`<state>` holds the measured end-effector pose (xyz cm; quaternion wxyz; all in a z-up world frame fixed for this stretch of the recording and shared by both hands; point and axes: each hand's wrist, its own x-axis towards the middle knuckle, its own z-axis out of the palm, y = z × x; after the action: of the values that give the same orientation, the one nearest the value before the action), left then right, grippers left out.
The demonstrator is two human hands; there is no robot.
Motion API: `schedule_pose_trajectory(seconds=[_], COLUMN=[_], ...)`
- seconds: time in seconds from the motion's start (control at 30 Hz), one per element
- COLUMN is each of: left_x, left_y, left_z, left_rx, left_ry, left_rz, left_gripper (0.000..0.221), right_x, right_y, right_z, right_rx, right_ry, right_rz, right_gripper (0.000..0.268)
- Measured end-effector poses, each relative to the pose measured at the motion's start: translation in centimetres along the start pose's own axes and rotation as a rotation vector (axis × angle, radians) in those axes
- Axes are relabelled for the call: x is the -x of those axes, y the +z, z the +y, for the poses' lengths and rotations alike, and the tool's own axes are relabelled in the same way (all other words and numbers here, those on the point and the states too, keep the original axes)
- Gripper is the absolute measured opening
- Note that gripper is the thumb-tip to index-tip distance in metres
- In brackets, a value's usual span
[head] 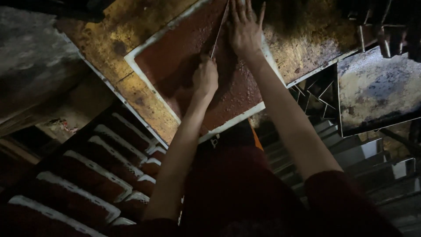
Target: Cutting a large sheet of food product into smaller rectangular pieces using a knife
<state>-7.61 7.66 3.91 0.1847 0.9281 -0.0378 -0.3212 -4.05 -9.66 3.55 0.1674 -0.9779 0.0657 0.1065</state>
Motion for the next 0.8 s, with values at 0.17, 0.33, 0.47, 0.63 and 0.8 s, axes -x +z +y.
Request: schedule_pose_trajectory(seconds=[0.17,0.33,0.47,0.63,0.8], left_x=[-0.3,0.1,1.6,6.5,7.7], left_y=[2.8,1.9,1.8,0.5,2.0], left_z=[-1.9,-1.5,-2.9,-4.8,-6.8], left_rx=[-0.055,0.006,0.050,-0.008,-0.064], left_ry=[-0.080,-0.063,-0.085,-0.065,-0.132], left_rz=[-0.037,-0.002,-0.054,-0.108,-0.042], left_gripper=[0.030,0.034,0.037,0.025,0.031], right_x=[1.2,10.0,13.1,13.1,14.0], right_y=[1.1,1.2,3.2,2.5,2.7], right_z=[0.0,-5.9,-6.9,-7.0,-8.5], right_rx=[-0.010,-0.083,0.010,0.076,0.010], right_ry=[0.106,0.061,-0.021,-0.008,0.017], right_rz=[0.032,-0.192,-0.091,-0.113,-0.097], right_gripper=[0.060,0.064,0.057,0.064,0.064])
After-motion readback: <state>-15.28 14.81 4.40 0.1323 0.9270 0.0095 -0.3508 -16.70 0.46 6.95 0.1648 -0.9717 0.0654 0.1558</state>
